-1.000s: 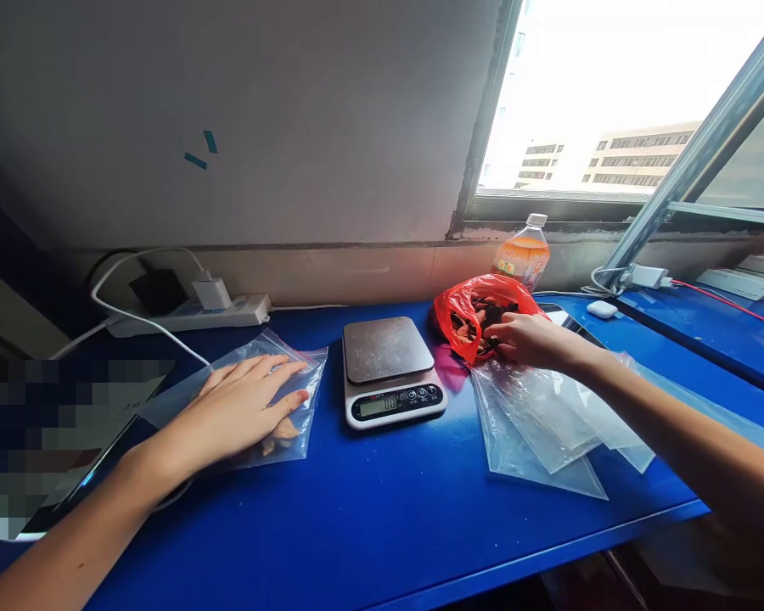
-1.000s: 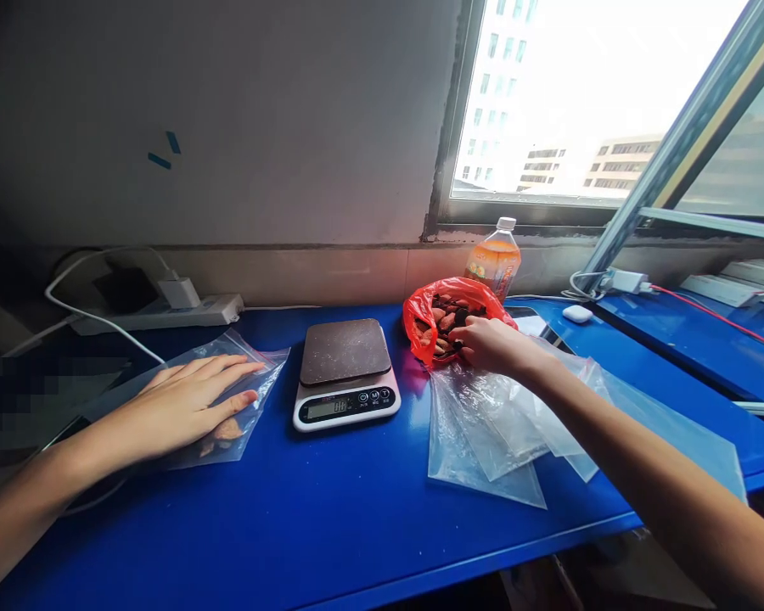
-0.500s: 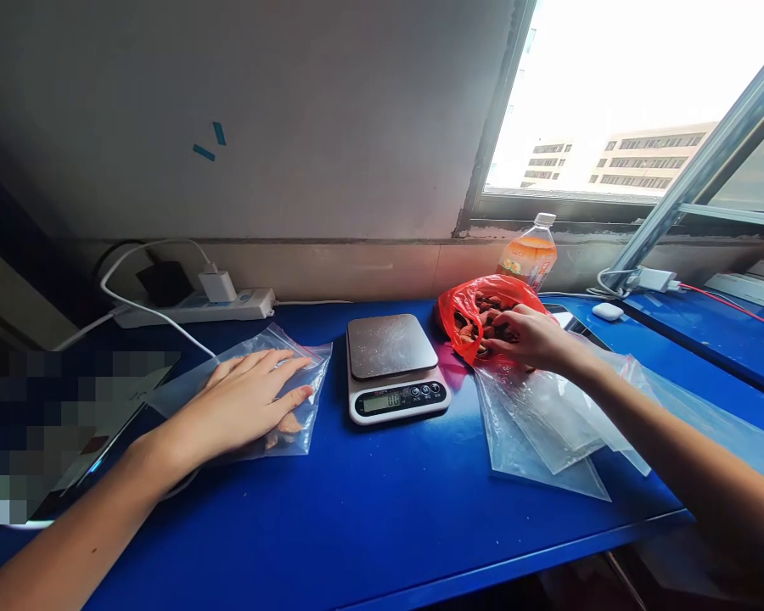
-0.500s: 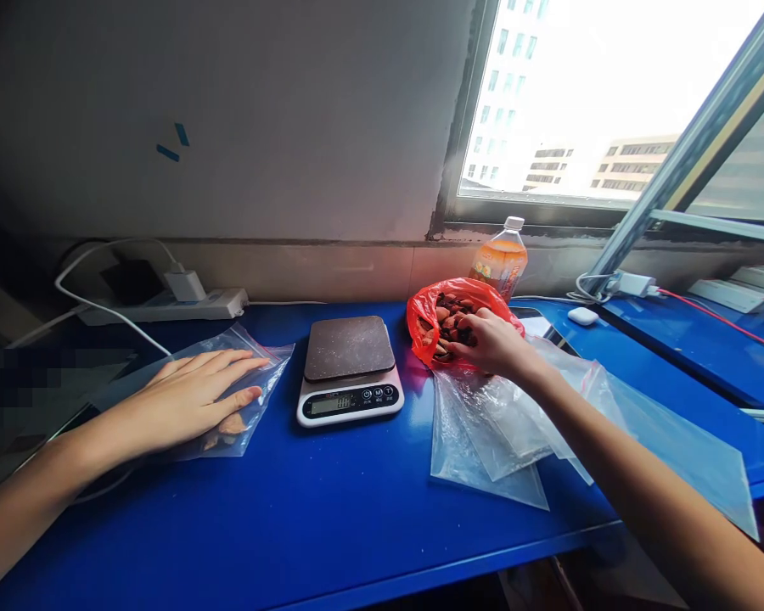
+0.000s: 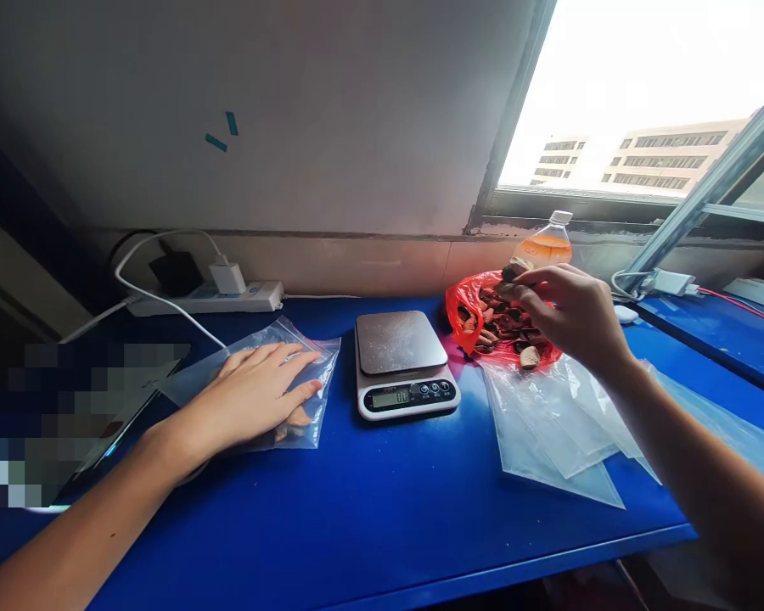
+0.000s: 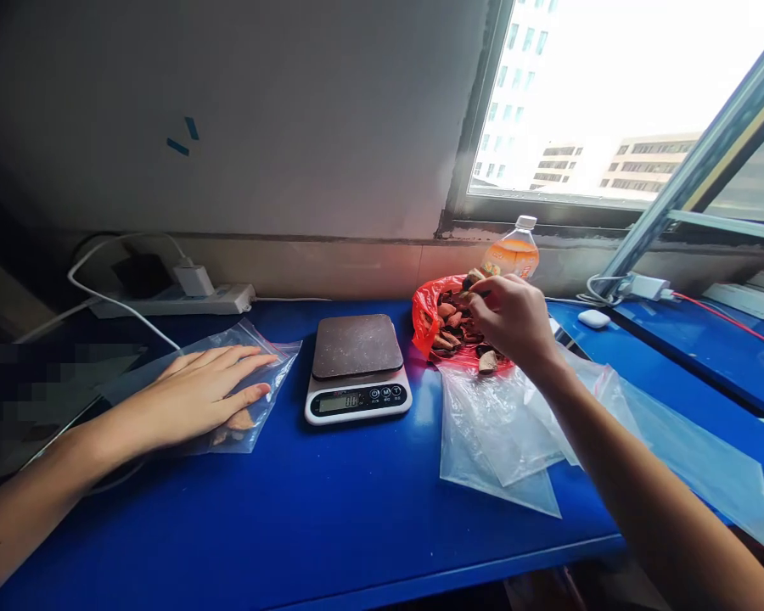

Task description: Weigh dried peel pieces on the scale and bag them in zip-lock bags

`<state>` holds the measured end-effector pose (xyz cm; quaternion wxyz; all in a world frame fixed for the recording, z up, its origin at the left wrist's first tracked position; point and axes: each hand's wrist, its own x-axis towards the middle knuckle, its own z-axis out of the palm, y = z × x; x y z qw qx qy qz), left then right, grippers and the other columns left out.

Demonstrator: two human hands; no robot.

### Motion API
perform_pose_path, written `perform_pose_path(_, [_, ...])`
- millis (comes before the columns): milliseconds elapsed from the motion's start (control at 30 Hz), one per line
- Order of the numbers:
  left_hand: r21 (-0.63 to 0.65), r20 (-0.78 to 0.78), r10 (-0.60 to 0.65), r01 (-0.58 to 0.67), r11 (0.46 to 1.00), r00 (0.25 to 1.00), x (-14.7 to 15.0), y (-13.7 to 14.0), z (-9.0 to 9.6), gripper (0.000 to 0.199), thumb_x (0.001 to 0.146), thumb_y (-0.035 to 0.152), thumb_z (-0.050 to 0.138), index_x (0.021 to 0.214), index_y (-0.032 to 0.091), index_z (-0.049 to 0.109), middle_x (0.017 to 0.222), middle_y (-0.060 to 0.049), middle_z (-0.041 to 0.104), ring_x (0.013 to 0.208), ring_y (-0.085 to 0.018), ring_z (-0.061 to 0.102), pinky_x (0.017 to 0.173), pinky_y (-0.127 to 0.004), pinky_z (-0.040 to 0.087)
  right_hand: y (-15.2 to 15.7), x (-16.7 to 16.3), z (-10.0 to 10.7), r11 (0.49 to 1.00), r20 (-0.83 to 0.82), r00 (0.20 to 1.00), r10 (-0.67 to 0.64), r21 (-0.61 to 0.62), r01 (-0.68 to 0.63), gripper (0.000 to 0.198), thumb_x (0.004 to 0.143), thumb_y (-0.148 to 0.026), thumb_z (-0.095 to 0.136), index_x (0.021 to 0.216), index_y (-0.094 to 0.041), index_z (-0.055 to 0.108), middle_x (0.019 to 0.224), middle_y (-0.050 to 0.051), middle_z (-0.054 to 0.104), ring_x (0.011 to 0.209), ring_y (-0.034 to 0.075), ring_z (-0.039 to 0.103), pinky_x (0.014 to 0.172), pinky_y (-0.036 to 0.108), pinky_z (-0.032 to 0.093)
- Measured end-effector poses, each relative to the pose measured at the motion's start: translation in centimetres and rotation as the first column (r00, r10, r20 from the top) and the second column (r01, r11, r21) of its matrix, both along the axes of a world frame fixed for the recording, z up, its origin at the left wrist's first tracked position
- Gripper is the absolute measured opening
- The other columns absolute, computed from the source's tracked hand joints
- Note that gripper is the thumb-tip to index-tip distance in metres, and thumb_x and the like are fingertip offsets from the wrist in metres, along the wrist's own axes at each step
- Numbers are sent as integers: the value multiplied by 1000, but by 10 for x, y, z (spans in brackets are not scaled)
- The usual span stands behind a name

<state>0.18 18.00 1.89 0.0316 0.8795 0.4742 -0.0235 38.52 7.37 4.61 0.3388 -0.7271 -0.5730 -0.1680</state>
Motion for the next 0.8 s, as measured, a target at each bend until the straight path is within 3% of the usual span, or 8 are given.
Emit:
perform_pose_path(67, [4,7,-6,6,1000,1000,0,0,-1,61,89,56,36,142,29,52,149,-4,49,141,-32,38,115,-55,27,-8,-28,8,970,0,978,210,123,-208,20,86,-34,61,90,-19,74,88,7,72,71,17,66,67,30,50])
perform_pose_path(167, [12,0,-23,23,1000,1000,0,0,-3,61,89,55,38,142,28,51,149,-5,49,140,-32,38,115,-54,27,-1,-74,3,848,10,850,527,-68,-526,16,89,-30,61,87,-20,74,82,5,72,70,15,64,67,27,48])
perform_pose_path(233, [17,-13,-27,27,999,1000,-1,0,-2,60,90,54,35,142,28,51,149,-5,49,140,-32,38,115,-54,27,15,-96,-7,776,-69,795,603,-182,-604,15,90,-25,59,87,-19,73,83,3,72,68,12,63,65,24,46])
perform_pose_path(267, [17,-19,-26,26,1000,999,0,-1,-2,59,91,53,34,142,28,51,149,-4,49,140,-31,38,114,-54,27,24,-103,-13,770,-98,797,596,-211,-602,15,91,-24,58,88,-19,72,84,3,73,68,12,63,64,23,45])
perform_pose_path(467, [-4,-45,-33,33,999,998,0,-3,1,59,92,53,33,143,28,50,151,-6,48,142,-33,37,115,-55,26,50,-103,-21,828,-21,892,451,-364,-427,27,96,-42,50,104,-20,64,90,6,74,78,19,66,68,27,44])
perform_pose_path(567, [6,-28,-42,42,999,999,-3,0,-3,59,92,54,34,143,29,51,150,-6,49,140,-34,39,114,-56,27,34,-94,-10,897,121,902,413,-227,-380,39,96,-50,47,113,-18,62,99,12,73,88,24,66,75,33,46])
perform_pose_path(667, [16,-18,-100,100,995,995,-8,4,-6,60,91,54,37,144,29,50,148,-6,50,138,-33,40,113,-54,28,7,-73,2,932,180,915,362,-49,-359,34,97,-46,44,106,-21,64,100,11,72,91,24,66,80,36,47])
perform_pose_path(800, [-6,-29,-94,94,996,995,-7,4,-4,63,87,54,42,145,29,48,149,-5,49,140,-32,38,114,-52,27,-26,-15,-2,996,182,980,81,26,-87,33,94,-47,44,90,-21,64,79,9,71,65,21,62,64,34,46])
